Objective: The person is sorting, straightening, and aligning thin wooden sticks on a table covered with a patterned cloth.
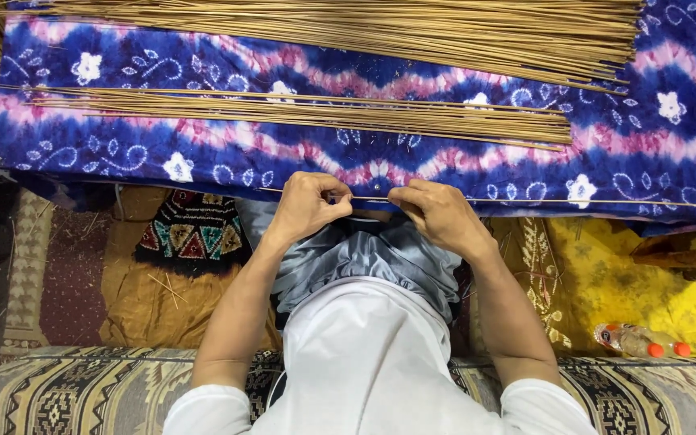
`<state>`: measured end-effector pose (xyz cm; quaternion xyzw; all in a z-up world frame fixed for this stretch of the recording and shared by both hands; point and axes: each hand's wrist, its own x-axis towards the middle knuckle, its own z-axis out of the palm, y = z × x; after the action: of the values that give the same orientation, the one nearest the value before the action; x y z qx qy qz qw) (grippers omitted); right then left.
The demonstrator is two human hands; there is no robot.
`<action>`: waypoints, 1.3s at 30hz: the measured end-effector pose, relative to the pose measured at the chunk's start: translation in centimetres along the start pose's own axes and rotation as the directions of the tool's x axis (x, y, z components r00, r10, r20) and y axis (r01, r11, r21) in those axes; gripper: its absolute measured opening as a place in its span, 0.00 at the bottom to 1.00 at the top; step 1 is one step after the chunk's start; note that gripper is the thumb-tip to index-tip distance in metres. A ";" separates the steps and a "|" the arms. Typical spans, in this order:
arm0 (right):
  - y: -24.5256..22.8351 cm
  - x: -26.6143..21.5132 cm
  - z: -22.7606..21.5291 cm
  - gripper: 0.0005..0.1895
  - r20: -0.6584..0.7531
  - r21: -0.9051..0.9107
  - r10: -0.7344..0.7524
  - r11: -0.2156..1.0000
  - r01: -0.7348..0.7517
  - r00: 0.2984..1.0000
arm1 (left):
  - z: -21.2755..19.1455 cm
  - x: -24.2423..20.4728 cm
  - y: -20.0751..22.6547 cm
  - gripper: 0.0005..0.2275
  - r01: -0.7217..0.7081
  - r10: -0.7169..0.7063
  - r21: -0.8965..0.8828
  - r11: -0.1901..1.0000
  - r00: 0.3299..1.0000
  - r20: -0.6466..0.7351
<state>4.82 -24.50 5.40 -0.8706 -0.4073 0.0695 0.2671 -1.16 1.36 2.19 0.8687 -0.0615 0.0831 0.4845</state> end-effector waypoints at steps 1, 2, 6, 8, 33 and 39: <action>0.1 0.1 0.1 0.08 0.002 0.002 0.000 1.000 0.000 1.000 | 0.0 0.0 0.0 0.04 0.002 -0.002 0.000 1.000 1.000 0.001; 0.2 0.1 0.1 0.08 0.004 0.010 0.006 1.000 -0.006 1.000 | 0.0 0.1 0.0 0.04 -0.002 0.002 -0.003 1.000 1.000 0.005; 0.1 0.4 -0.2 0.09 0.010 0.035 0.013 0.999 -0.014 1.000 | 0.3 0.2 -0.7 0.02 0.001 -0.001 0.030 1.000 1.000 0.009; -0.1 0.6 -0.4 0.08 0.010 0.038 0.017 0.999 -0.017 1.000 | 0.2 0.4 -0.5 0.02 0.003 -0.003 0.034 0.999 1.000 0.011; 0.8 -0.8 -0.7 0.08 -0.082 -0.032 0.039 0.999 -0.042 0.996 | -3.5 -1.1 1.2 0.03 -0.232 0.225 0.328 0.916 0.973 0.062; 0.3 -0.7 -0.7 0.08 -0.082 -0.035 0.016 0.999 -0.019 0.997 | -2.0 -1.2 1.4 0.02 -0.319 0.331 0.440 0.839 0.942 0.053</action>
<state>4.73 -25.47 5.77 -0.8809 -0.3895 0.0289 0.2672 -2.79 2.37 4.15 0.9316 -0.1811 0.1868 0.2538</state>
